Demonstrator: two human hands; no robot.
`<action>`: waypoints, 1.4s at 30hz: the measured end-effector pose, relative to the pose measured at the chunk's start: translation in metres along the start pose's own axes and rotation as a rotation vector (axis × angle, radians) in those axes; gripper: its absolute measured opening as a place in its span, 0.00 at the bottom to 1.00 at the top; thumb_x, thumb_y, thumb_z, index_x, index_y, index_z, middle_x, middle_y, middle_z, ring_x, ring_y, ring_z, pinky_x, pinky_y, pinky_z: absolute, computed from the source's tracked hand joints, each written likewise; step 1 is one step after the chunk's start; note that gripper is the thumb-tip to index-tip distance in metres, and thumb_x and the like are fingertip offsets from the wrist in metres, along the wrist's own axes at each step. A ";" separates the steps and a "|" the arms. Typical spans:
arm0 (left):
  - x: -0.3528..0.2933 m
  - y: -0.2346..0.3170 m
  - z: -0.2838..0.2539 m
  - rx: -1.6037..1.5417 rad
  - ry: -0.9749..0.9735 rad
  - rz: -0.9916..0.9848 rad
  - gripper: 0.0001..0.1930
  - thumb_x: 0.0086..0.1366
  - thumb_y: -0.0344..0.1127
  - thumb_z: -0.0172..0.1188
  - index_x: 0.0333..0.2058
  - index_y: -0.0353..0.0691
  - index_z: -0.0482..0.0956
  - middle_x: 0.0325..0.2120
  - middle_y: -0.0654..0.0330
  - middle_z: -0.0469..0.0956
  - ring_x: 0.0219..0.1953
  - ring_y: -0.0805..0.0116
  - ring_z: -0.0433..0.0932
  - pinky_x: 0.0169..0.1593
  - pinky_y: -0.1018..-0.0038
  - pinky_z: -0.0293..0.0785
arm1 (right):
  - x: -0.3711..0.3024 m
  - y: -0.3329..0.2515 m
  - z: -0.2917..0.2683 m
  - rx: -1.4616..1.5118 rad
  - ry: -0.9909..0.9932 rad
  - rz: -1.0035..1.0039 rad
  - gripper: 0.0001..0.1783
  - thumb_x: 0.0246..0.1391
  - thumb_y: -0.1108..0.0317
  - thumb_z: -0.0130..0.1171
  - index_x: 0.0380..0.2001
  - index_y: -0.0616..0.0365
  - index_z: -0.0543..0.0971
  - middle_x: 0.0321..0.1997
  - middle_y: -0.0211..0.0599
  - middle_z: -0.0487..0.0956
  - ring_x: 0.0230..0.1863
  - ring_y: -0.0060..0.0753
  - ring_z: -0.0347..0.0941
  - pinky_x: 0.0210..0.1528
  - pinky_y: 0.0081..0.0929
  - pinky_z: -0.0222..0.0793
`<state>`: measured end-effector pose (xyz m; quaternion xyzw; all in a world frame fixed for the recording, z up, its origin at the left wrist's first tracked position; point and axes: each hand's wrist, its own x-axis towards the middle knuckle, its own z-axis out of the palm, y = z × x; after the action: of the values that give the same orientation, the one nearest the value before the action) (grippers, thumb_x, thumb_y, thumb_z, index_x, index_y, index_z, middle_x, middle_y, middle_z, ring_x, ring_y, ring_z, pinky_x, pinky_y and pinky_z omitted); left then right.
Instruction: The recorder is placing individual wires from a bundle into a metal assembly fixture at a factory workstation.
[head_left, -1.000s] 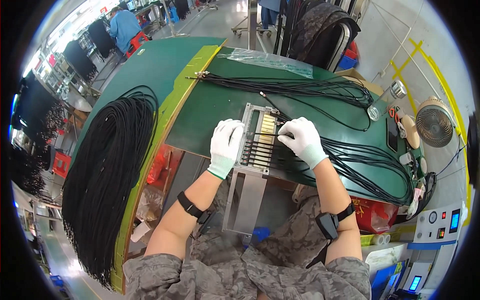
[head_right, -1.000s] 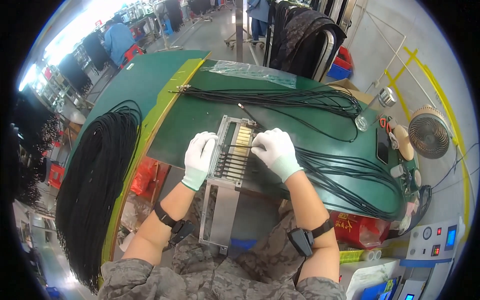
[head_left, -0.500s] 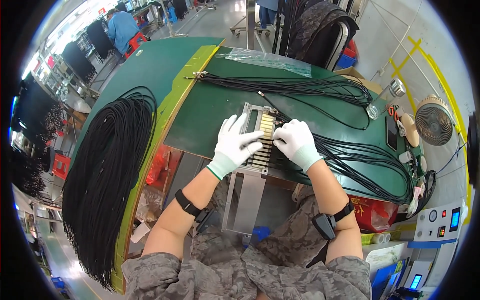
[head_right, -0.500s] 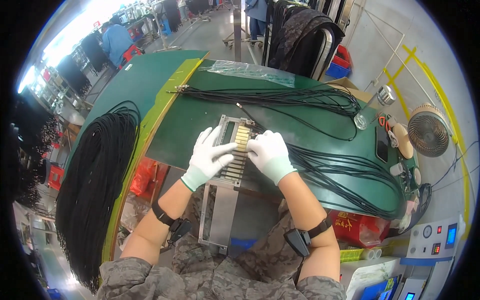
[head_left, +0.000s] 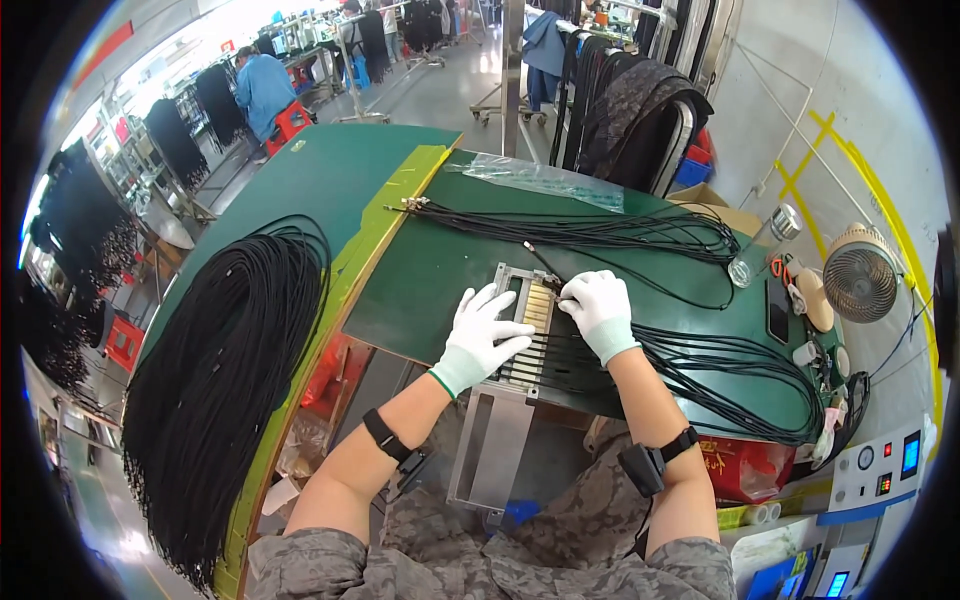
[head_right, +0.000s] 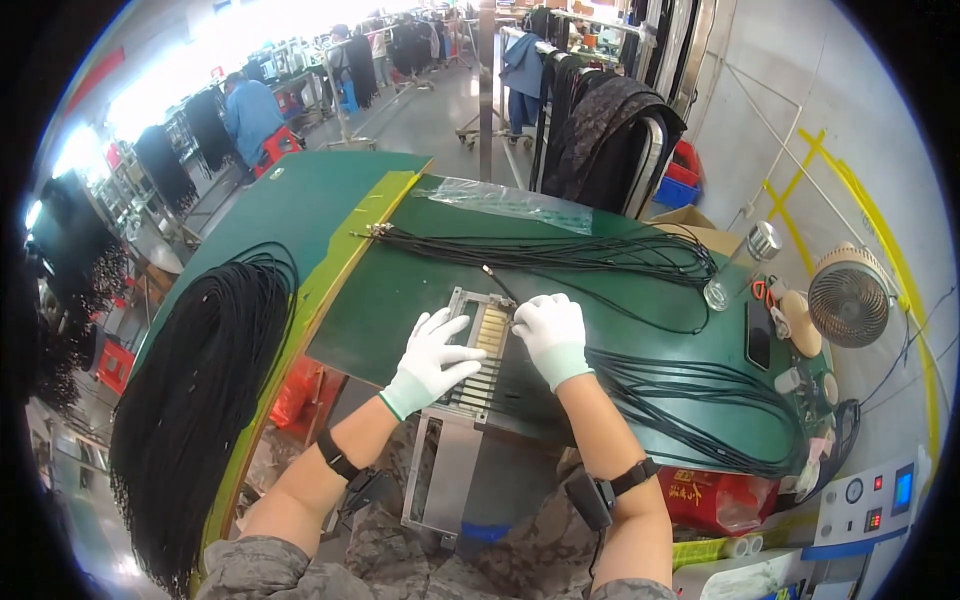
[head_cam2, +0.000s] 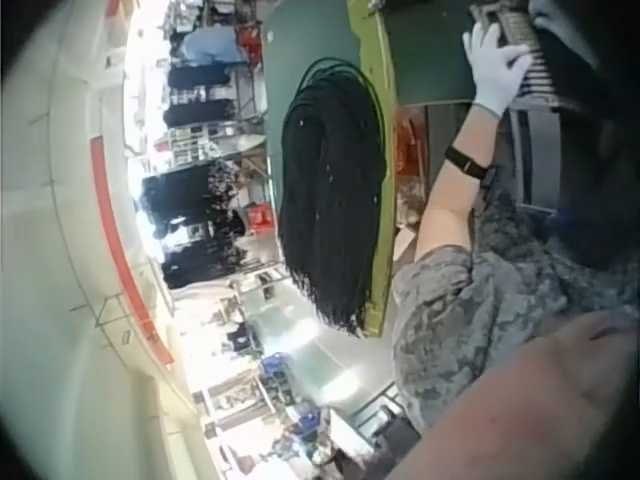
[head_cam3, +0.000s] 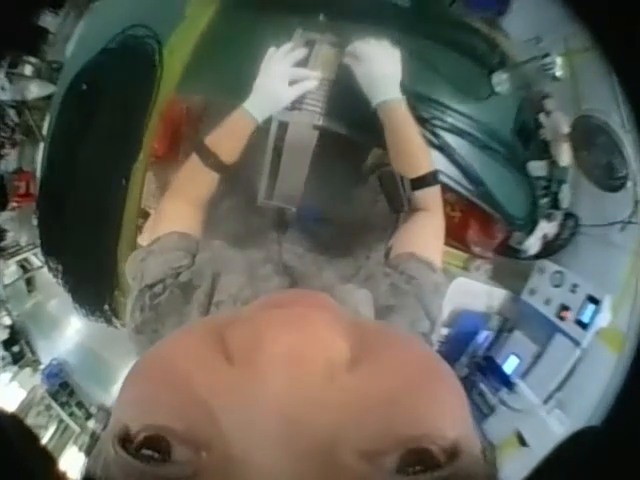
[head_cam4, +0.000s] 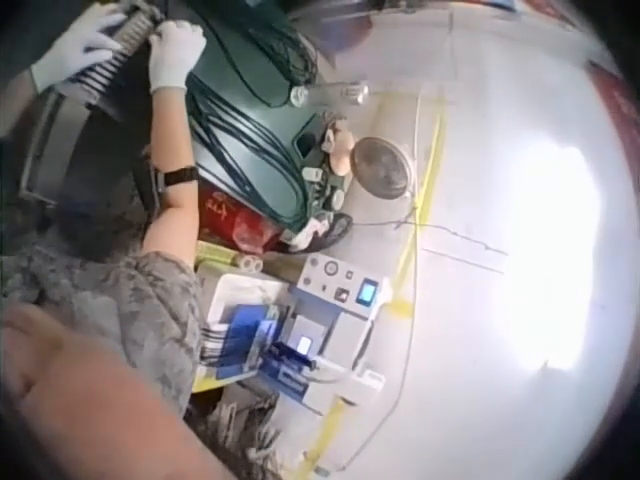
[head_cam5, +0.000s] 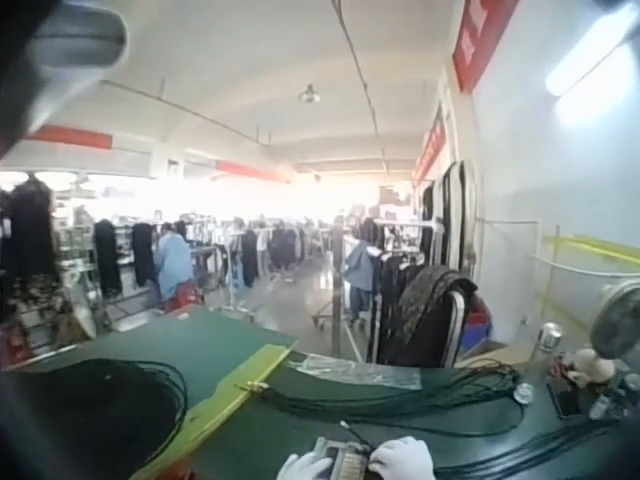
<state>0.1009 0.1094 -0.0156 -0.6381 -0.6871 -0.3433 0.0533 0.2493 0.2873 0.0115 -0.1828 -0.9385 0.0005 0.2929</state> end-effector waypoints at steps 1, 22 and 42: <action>0.001 -0.001 0.000 -0.001 0.002 0.000 0.12 0.57 0.47 0.63 0.38 0.55 0.86 0.53 0.51 0.73 0.61 0.46 0.64 0.67 0.51 0.48 | 0.000 -0.002 -0.003 -0.002 0.000 -0.001 0.07 0.42 0.59 0.67 0.25 0.46 0.81 0.27 0.28 0.78 0.36 0.39 0.73 0.38 0.35 0.67; 0.001 -0.007 -0.003 -0.390 0.215 -0.066 0.08 0.61 0.39 0.60 0.30 0.41 0.80 0.45 0.53 0.79 0.54 0.54 0.72 0.62 0.57 0.58 | 0.003 -0.065 -0.017 0.302 -0.038 -0.140 0.07 0.43 0.66 0.64 0.29 0.50 0.82 0.27 0.32 0.80 0.33 0.42 0.74 0.38 0.37 0.68; 0.000 -0.007 0.005 -0.147 0.386 -0.258 0.05 0.62 0.32 0.57 0.32 0.39 0.80 0.36 0.56 0.80 0.43 0.57 0.76 0.55 0.61 0.65 | -0.014 -0.004 -0.026 0.270 -0.223 0.066 0.06 0.48 0.61 0.61 0.26 0.48 0.82 0.25 0.35 0.80 0.33 0.43 0.73 0.39 0.37 0.69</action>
<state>0.0960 0.1126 -0.0223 -0.4698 -0.7132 -0.5118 0.0929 0.2733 0.2755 0.0260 -0.1712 -0.9500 0.1566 0.2088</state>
